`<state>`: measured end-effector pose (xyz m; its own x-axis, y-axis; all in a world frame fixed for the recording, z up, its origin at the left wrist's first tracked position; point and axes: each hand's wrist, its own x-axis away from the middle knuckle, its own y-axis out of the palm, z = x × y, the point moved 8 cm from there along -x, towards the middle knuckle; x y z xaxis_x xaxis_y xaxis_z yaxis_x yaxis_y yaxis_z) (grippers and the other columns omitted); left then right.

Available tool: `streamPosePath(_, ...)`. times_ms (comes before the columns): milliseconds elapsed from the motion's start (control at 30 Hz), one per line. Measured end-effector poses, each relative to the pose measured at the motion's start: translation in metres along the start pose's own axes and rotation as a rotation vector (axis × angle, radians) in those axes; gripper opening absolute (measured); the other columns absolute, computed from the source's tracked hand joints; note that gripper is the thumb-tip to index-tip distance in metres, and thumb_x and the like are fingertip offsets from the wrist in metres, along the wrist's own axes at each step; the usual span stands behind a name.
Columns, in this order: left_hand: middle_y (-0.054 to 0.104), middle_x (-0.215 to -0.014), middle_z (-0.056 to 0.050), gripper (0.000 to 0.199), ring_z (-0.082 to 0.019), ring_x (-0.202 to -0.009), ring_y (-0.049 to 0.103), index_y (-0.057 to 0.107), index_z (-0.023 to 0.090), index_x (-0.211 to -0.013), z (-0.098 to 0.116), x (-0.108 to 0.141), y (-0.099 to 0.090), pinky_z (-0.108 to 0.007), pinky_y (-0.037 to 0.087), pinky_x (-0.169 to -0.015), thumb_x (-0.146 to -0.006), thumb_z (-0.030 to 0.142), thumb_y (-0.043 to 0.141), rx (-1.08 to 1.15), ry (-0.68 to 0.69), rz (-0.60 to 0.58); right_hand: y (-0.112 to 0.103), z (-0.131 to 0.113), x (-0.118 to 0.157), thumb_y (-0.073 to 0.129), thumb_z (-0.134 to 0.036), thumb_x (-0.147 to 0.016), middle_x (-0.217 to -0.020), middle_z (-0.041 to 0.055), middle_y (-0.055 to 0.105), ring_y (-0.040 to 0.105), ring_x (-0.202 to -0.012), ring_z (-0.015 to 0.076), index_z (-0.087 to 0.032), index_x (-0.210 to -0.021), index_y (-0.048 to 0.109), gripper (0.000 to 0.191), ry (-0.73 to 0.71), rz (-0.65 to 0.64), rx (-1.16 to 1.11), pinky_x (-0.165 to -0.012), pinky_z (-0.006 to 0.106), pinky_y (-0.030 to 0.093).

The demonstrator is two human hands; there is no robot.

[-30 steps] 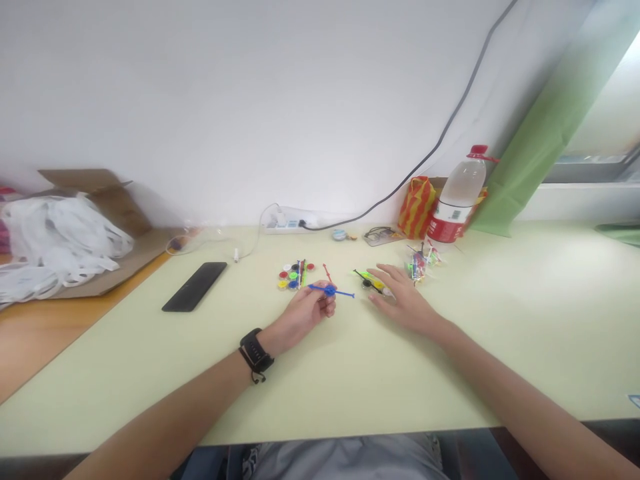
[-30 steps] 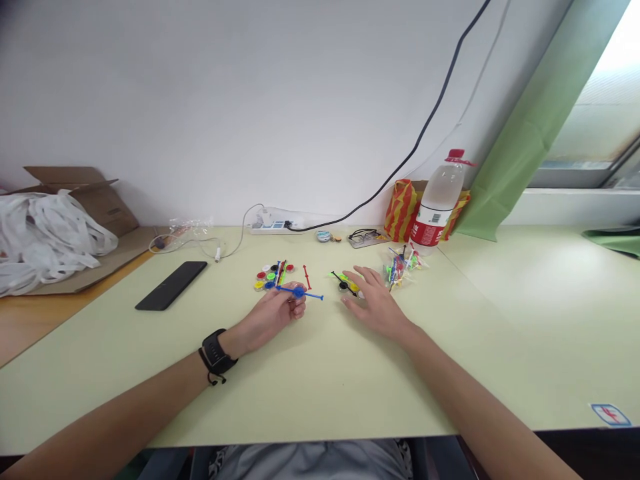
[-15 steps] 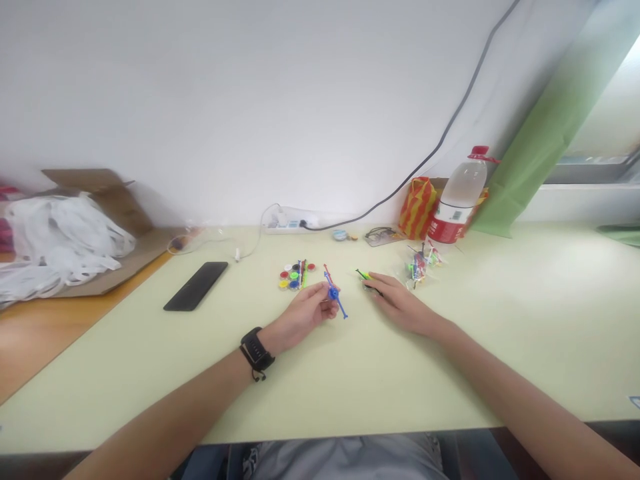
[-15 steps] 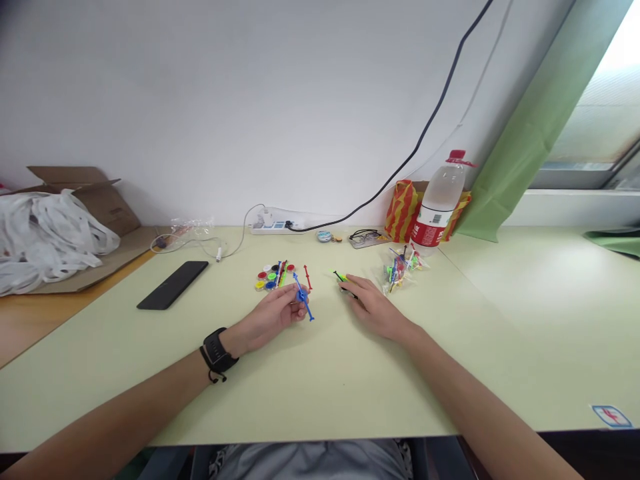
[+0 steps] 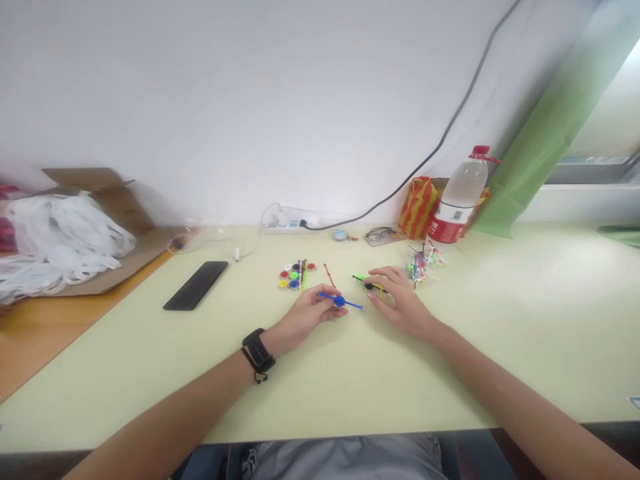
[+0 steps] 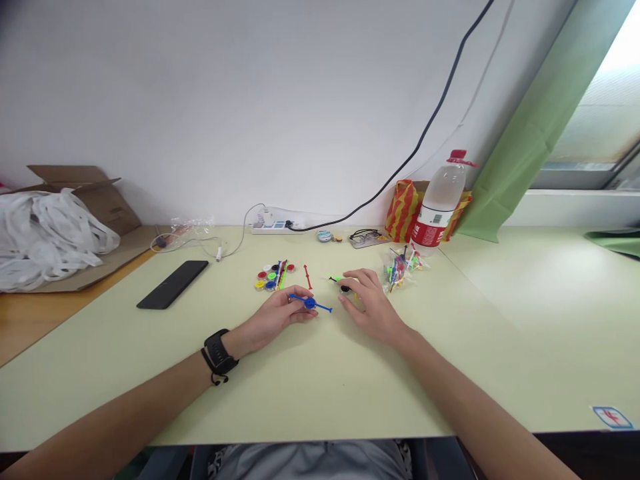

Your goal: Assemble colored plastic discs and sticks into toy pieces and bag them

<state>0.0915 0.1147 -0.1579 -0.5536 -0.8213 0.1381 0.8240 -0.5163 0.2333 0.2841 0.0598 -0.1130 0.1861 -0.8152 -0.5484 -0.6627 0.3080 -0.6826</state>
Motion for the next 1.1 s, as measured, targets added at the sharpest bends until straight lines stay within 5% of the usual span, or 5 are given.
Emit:
streamPosePath(233, 0.072, -0.095, -0.007, 0.014, -0.019, -0.086, 0.072, 0.066, 0.017, -0.099, 0.013, 0.003, 0.005, -0.035, 0.059, -0.084, -0.09, 0.027, 0.071, -0.321, 0.23, -0.037, 0.017, -0.048, 0.004, 0.065, -0.028, -0.096, -0.115, 0.0079, 0.072, 0.061, -0.113, 0.0282, -0.027, -0.103, 0.071, 0.009, -0.129, -0.274, -0.262, -0.101, 0.047, 0.048)
streamPosePath(400, 0.074, -0.1, -0.004, 0.012, -0.02, -0.091, 0.068, 0.069, 0.021, -0.102, 0.024, 0.011, 0.012, -0.032, 0.055, -0.08, -0.093, 0.019, 0.06, -0.791, 0.43, -0.036, 0.026, -0.044, 0.008, 0.065, -0.022, -0.095, -0.108, 0.0072, 0.074, 0.06, -0.111, 0.0273, -0.025, -0.114, 0.071, 0.02, -0.128, -0.322, -0.124, -0.099, 0.045, 0.048)
streamPosePath(633, 0.062, -0.136, -0.009, 0.039, -0.029, -0.133, 0.05, 0.056, 0.025, -0.136, 0.042, 0.017, 0.007, -0.05, 0.041, -0.117, -0.098, 0.026, 0.059, -1.33, 0.683, 0.005, 0.021, -0.015, 0.006, 0.066, -0.021, -0.092, -0.108, 0.0087, 0.072, 0.06, -0.11, 0.0275, -0.022, -0.112, 0.07, 0.021, -0.053, -0.234, 0.063, -0.098, 0.044, 0.049)
streamPosePath(867, 0.043, -0.158, -0.018, 0.058, -0.04, -0.146, 0.031, 0.044, 0.019, -0.152, 0.048, -0.006, -0.031, -0.063, 0.033, -0.117, -0.102, 0.048, 0.051, -1.625, 0.609, 0.165, 0.016, 0.011, 0.007, 0.066, -0.027, -0.092, -0.109, 0.0117, 0.07, 0.06, -0.108, 0.0308, -0.02, -0.125, 0.069, 0.033, 0.074, -0.147, 0.239, -0.097, 0.049, 0.05)
streamPosePath(1100, 0.045, -0.155, -0.017, 0.06, -0.041, -0.145, 0.034, 0.046, 0.02, -0.152, 0.046, -0.007, -0.024, -0.063, 0.028, -0.118, -0.103, 0.056, 0.044, -1.7, 0.618, 0.1, 0.019, -0.011, 0.007, 0.064, -0.023, -0.093, -0.119, 0.012, 0.067, 0.058, -0.116, 0.0297, -0.022, -0.119, 0.068, 0.026, -0.067, -0.161, 0.096, -0.101, 0.047, 0.051)
